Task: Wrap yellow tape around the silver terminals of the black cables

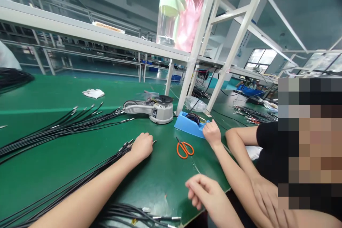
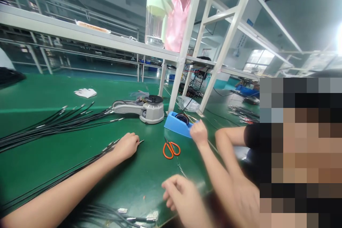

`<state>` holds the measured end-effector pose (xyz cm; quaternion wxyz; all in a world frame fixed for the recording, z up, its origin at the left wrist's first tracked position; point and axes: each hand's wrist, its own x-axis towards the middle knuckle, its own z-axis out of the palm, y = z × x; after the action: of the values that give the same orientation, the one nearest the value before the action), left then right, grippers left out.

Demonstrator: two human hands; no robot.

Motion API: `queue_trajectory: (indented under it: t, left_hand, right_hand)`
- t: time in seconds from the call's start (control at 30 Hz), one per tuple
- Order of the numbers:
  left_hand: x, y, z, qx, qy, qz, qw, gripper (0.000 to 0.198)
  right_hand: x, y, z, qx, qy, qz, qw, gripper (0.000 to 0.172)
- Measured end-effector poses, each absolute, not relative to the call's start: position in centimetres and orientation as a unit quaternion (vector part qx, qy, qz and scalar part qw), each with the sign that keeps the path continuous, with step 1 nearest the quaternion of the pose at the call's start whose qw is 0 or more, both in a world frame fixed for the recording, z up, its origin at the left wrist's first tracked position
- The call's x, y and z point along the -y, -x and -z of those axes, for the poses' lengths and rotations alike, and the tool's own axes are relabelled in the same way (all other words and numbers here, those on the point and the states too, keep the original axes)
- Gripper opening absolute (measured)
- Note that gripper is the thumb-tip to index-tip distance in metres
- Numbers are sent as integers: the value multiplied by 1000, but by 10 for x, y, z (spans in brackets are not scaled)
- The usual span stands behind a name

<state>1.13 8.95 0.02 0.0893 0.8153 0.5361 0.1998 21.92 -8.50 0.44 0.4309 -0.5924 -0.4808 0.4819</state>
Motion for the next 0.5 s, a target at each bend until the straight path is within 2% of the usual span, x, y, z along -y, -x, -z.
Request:
queue_trajectory:
  t: [0.13, 0.37, 0.5]
  left_hand:
    - [-57, -12, -2, -488, -831, -235, 127, 21]
    - [-14, -10, -10, -457, -799, -347, 180, 23]
    - [-15, -6, -15, -471, -787, -343, 202, 26]
  right_hand:
    - [28, -198, -11, 437, 559, -488, 508, 42]
    - [-25, -161, -8, 458, 513, -519, 509, 38]
    - [-24, -157, -12, 472, 519, -487, 520, 35]
